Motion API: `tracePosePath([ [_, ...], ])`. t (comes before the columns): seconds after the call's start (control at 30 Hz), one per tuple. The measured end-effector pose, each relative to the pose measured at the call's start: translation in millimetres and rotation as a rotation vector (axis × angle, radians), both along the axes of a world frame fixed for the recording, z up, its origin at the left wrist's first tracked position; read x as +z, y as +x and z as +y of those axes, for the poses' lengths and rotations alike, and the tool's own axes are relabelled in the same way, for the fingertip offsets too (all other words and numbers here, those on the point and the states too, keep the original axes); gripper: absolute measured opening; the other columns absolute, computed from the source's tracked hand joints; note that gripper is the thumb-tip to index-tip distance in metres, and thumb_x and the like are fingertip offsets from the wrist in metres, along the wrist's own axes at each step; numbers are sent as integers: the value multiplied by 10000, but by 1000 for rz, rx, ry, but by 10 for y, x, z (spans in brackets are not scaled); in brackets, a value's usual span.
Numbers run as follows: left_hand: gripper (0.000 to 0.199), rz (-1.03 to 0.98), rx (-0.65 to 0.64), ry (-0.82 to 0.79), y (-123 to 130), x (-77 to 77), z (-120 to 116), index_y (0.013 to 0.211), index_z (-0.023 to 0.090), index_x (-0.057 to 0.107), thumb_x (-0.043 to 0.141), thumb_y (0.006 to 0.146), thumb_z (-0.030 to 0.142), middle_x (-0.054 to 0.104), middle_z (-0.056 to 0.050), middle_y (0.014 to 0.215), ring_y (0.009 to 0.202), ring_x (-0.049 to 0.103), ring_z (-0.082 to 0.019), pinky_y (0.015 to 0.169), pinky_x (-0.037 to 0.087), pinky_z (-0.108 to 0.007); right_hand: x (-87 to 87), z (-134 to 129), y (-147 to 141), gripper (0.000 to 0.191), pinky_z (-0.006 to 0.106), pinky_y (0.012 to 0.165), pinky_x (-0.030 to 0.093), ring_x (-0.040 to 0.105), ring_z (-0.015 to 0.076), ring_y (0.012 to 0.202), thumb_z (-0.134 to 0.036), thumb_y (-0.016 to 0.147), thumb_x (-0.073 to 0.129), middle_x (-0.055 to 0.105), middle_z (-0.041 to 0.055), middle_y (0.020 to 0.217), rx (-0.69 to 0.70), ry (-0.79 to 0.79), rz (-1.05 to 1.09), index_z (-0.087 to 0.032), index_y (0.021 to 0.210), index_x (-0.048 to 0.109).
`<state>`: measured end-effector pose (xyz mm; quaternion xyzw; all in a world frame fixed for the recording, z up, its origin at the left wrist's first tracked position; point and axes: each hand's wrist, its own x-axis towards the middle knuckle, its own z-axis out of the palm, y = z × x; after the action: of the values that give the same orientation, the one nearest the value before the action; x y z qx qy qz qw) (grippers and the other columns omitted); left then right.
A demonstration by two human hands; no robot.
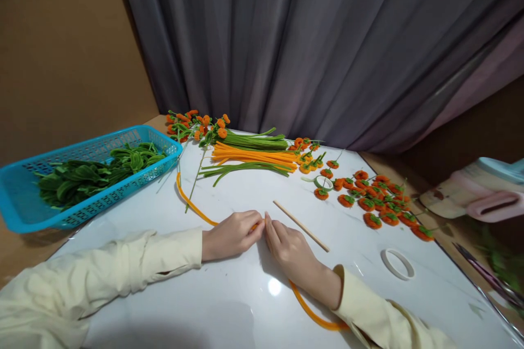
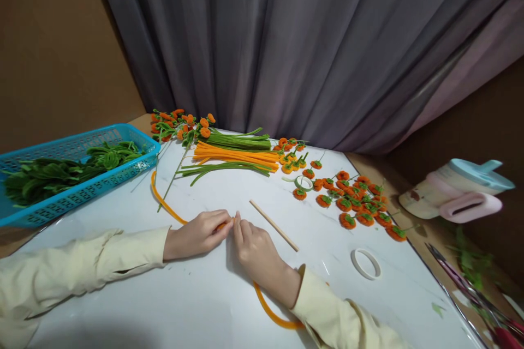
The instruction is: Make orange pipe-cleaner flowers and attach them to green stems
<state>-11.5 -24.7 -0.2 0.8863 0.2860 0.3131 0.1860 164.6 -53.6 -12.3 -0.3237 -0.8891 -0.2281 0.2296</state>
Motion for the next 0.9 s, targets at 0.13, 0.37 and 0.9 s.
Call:
tracePosePath([
  [0.13, 233, 9, -4, -31, 4, 20, 1, 707, 177, 424, 331, 919, 198, 495, -5, 660, 580, 461, -112, 574, 394, -237, 15, -21, -26, 347, 284, 434, 420, 514, 178, 599, 0, 850, 341, 522, 99, 711, -43, 35, -72, 68, 1175, 439],
  [0.37, 205, 40, -25, -55, -11, 42, -12, 747, 169, 444, 335, 915, 215, 518, -27, 714, 629, 490, -125, 605, 410, -242, 24, -39, -38, 387, 288, 421, 420, 518, 185, 597, 16, 831, 323, 521, 101, 710, -76, 26, -115, 27, 1194, 455],
  [0.9, 183, 3, -27, -51, -21, 67, -13, 767, 168, 442, 348, 915, 221, 502, -29, 726, 645, 476, -134, 622, 399, -248, 65, 25, 11, 193, 237, 503, 431, 546, 131, 564, -122, 904, 365, 587, 45, 714, 15, -408, 320, -110, 1002, 531],
])
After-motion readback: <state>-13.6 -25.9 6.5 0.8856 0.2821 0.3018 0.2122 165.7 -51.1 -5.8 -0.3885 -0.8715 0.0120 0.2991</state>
